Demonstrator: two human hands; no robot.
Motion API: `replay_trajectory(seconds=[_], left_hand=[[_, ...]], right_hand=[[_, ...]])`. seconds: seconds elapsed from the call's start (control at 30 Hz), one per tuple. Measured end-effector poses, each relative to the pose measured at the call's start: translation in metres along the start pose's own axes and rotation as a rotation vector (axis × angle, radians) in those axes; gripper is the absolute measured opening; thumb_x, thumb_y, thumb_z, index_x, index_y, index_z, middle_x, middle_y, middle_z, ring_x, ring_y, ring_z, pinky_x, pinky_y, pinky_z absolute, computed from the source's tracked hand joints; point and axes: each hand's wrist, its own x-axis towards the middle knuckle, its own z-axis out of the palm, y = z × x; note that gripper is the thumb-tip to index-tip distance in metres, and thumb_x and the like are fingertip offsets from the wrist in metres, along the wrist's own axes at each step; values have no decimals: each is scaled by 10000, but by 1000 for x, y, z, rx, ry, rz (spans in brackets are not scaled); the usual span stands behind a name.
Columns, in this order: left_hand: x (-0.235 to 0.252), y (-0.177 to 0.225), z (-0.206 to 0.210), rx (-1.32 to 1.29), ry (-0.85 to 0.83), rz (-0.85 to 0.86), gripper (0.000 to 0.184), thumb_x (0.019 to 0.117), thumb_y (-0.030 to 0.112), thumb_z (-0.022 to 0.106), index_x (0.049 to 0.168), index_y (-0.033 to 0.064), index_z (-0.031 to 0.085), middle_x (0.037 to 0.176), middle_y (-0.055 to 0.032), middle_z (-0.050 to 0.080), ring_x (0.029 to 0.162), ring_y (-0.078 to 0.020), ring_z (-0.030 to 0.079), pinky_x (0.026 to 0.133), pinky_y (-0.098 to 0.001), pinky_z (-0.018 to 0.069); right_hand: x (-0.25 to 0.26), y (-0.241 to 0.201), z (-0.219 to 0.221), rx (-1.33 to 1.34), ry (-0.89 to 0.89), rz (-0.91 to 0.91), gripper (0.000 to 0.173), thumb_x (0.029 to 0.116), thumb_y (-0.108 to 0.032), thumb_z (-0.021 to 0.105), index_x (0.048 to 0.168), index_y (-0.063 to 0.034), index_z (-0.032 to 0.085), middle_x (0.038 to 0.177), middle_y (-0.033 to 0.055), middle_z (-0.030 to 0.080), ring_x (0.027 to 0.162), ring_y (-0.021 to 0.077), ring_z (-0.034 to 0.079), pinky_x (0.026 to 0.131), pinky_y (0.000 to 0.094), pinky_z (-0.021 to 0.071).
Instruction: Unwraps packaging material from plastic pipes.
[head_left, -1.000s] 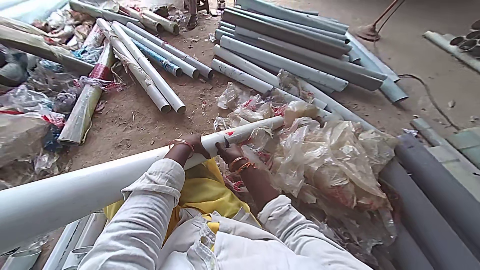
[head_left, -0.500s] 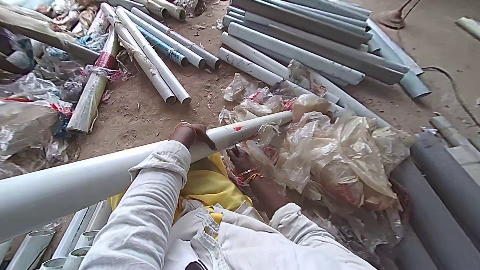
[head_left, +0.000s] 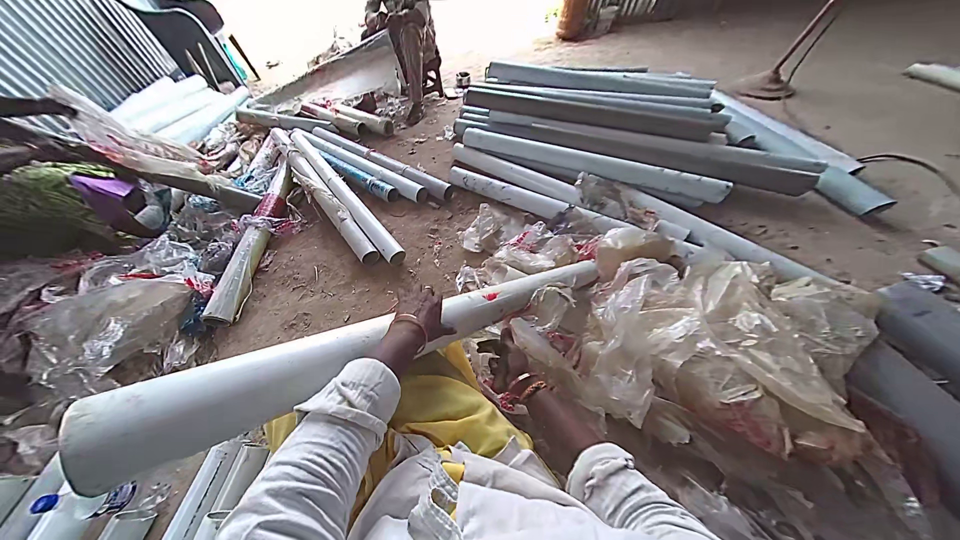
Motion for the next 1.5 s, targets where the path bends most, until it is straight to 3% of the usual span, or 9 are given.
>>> replay_trajectory(seconds=[0.07,0.23,0.43,0.57,0.83,1.0,1.1,1.2,1.5], left_hand=[[-23,16,17,40,33,-36,780,923,457,714,1467,-36,453,1515,-236,441,1444,-417,355,1096,-646,328],[-20,16,38,126,13,-114,1060,801,237,834,1583,-65,186,1610,-306,253,1483,-495,246,1160,-688,207],[-13,-1,16,25,-80,-111,942,796,399,830,1541,37,381,1472,-231,499,1368,-410,459,1136,-581,323],[4,-20,14,-302,-296,-103,782,759,524,862,1284,-4,624,1241,-247,641,1188,-402,601,993,-641,442],[25,-40,20,-485,-451,-131,690,812,524,817,1223,0,638,1090,-199,684,1007,-313,661,906,-557,504],[24,-34,18,-538,-498,-74,667,851,423,816,1333,29,575,1154,-194,664,1044,-297,649,930,-529,501],[26,-39,19,-548,-480,-103,657,860,457,798,1298,11,597,1143,-206,667,1043,-311,649,937,-539,497],[34,-46,19,-557,-466,-135,715,850,524,782,1319,16,596,1153,-203,675,1059,-315,657,948,-547,498],[23,-28,18,-517,-434,-116,759,871,478,784,1379,-19,520,1224,-253,630,1120,-359,626,971,-569,474]], right_hand=[[-6,-1,11,-195,-90,-23,438,1136,-368,342,1203,-18,596,864,46,656,479,50,412,445,216,341],[13,-2,50,-93,-60,-227,171,1025,-86,625,890,10,583,617,18,609,389,29,398,388,184,339],[12,-22,43,-123,-168,-314,237,1036,-26,559,802,-41,528,578,-26,525,451,23,439,446,168,366],[-4,-45,32,-166,-177,-270,195,1062,-52,505,872,-63,549,594,-44,498,474,29,437,480,181,400],[24,-16,16,424,-274,-111,298,1019,-146,414,755,-166,552,525,-66,467,415,24,427,425,170,391],[43,-19,-38,-36,-433,-177,258,940,-102,516,701,-168,586,537,-96,499,448,4,436,467,175,387],[51,-31,-56,-177,-41,-158,198,1041,-68,518,844,-62,541,584,-22,497,442,42,415,441,189,379],[47,-44,-95,-434,229,-128,300,1082,-254,543,1245,-8,601,868,46,650,533,58,457,510,237,402],[-2,-30,40,-510,124,-216,307,979,-264,728,933,30,653,646,37,568,492,85,489,515,252,449]])
